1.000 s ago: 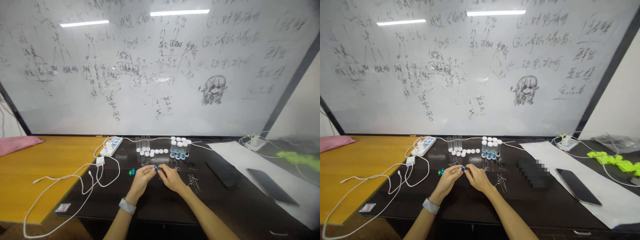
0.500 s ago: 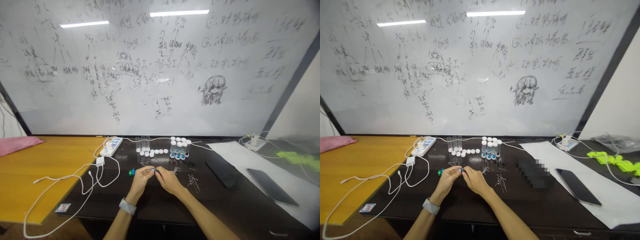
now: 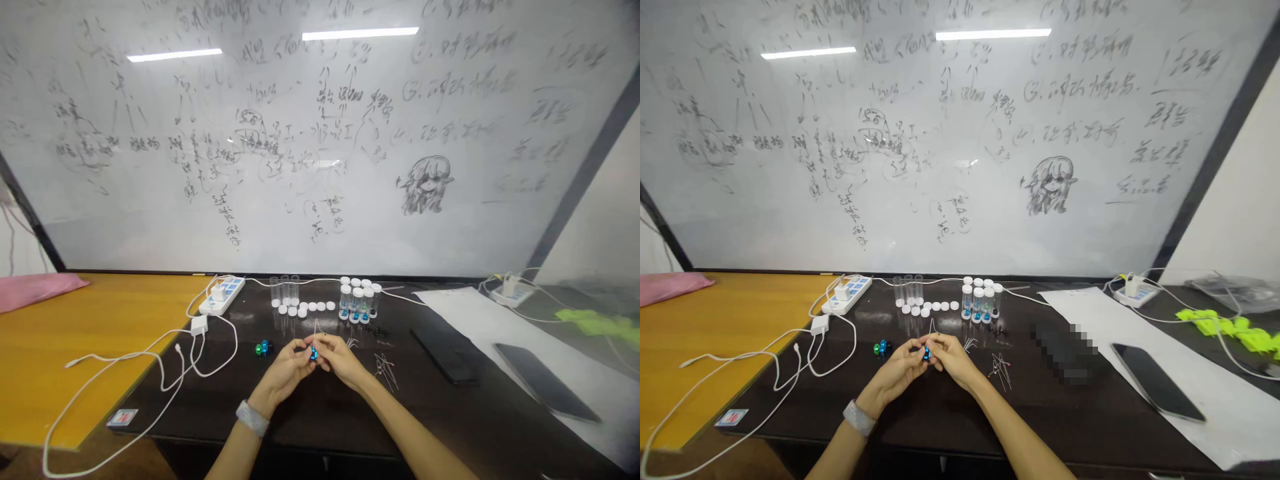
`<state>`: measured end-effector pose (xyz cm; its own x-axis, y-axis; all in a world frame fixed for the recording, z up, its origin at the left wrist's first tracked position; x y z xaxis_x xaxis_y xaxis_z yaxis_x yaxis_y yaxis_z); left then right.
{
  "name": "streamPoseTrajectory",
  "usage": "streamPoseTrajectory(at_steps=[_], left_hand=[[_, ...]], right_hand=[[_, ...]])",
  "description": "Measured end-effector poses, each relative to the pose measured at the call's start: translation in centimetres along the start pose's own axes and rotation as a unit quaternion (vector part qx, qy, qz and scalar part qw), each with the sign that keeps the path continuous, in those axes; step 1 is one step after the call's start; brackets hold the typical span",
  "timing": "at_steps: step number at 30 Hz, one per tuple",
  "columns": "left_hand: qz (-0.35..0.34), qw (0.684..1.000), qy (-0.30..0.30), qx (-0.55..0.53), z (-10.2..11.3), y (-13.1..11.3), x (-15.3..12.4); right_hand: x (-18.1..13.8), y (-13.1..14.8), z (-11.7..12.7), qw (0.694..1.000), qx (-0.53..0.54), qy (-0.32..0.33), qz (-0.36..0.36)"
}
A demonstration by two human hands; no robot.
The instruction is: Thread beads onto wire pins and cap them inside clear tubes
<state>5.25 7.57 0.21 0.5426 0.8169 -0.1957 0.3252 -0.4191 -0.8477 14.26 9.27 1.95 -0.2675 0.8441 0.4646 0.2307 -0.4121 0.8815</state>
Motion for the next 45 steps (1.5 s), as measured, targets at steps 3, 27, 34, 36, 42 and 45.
streamPoseTrajectory(at_steps=[3, 27, 34, 36, 42, 45], left_hand=[[0.033, 0.995, -0.021, 0.092, 0.8, -0.3, 0.4], [-0.352, 0.718, -0.301, 0.520, -0.5, -17.0, 0.6], [-0.276, 0.813, -0.253, 0.446, -0.4, -11.9, -1.1], [-0.245, 0.810, -0.248, 0.471, -0.2, -10.0, -0.5], [-0.254, 0.795, -0.219, 0.506, -0.3, -6.7, -0.6], [-0.280, 0.756, -0.236, 0.543, -0.6, -6.4, -1.4]], right_hand=[[0.1, 0.5, 1.1, 0.999, 0.011, -0.035, 0.023], [0.1, 0.1, 5.6, 0.980, -0.010, -0.199, 0.030], [0.0, 1.3, 6.8, 0.967, 0.005, -0.247, 0.067], [-0.1, 1.5, 7.0, 0.964, 0.006, -0.255, 0.078], [-0.2, 1.9, 7.3, 0.959, 0.008, -0.267, 0.095], [-0.3, 1.9, 7.4, 0.958, 0.003, -0.271, 0.096]])
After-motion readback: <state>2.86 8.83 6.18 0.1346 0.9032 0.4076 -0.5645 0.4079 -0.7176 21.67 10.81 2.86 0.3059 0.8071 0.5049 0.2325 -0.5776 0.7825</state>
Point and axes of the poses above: each hand's wrist, its own x-axis towards the middle knuckle, its own z-axis out of the back of the hand, y = z × x, the point moved 10 cm from there along x, towards the middle knuckle, and after that the axes turned 13 degrees about z, right-handed, at the moved point
